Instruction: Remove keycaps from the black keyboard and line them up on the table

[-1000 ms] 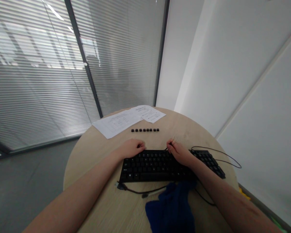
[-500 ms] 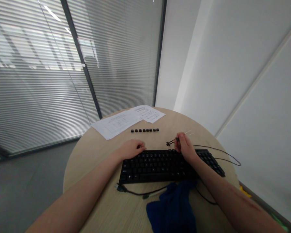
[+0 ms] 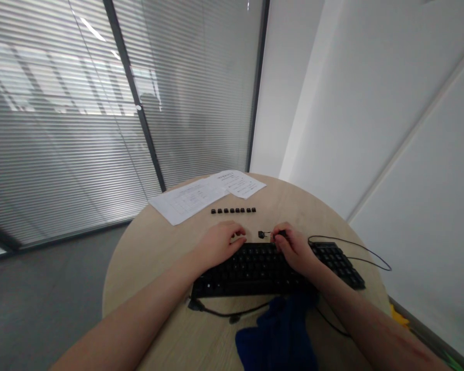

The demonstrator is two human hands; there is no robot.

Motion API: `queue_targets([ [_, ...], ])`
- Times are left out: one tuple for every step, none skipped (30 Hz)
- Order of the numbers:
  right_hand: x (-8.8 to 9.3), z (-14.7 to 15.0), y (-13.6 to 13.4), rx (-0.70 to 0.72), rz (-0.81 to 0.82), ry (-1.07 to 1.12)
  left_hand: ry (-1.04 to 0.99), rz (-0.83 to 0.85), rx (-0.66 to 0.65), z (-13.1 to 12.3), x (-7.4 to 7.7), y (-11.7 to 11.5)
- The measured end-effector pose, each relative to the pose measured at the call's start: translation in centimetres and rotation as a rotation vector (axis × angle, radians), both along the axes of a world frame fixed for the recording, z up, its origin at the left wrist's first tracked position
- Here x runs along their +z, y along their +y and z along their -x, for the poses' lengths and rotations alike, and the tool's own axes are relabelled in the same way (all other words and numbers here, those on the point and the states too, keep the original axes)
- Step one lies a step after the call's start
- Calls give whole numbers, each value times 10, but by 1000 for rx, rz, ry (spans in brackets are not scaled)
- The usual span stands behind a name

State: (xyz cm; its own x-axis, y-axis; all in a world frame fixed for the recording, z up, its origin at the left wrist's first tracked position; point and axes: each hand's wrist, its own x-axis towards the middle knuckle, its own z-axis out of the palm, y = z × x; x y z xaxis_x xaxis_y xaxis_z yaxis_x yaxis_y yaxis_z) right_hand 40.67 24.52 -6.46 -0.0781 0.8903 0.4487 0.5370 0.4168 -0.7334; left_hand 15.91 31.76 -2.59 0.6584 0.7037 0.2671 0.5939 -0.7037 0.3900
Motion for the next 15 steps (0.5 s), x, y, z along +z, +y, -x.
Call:
queue_targets([
  [3, 2, -3, 10, -25, -47, -50, 30, 2, -3, 1, -4],
  [6, 5, -5, 24, -48, -91, -100, 71, 2, -5, 1, -7],
  [8, 7, -7, 41, -67, -127, -147, 118, 5, -7, 1, -10],
  [9, 10, -9, 58, -80, -155, -189, 164, 9, -8, 1, -11],
  [9, 12, -10, 74, -91, -178, -222, 206, 11, -9, 0, -13],
  [9, 14, -12, 91, -100, -198, -249, 242, 12, -10, -2, -13],
  [8, 15, -12, 107, -106, -217, -271, 271, 11, -11, -3, -14],
  [6, 17, -13, 121, -111, -236, -289, 295, 7, -11, -5, -14],
  [5, 18, -13, 132, -116, -254, -304, 311, 4, -11, -7, -13],
  [4, 19, -13, 142, -120, -272, -316, 323, -1, -11, -9, -13],
  [2, 19, -13, 149, -126, -289, -328, 331, -4, -12, -10, -12],
  [1, 20, -13, 152, -131, -307, -337, 337, -5, -12, -12, -12],
  [-1, 20, -13, 151, -141, -324, -342, 343, -6, -12, -13, -11],
  [-2, 20, -13, 151, -156, -342, -347, 347, -3, -13, -14, -11],
  [-3, 21, -13, 151, -175, -359, -353, 352, -1, -13, -14, -11],
])
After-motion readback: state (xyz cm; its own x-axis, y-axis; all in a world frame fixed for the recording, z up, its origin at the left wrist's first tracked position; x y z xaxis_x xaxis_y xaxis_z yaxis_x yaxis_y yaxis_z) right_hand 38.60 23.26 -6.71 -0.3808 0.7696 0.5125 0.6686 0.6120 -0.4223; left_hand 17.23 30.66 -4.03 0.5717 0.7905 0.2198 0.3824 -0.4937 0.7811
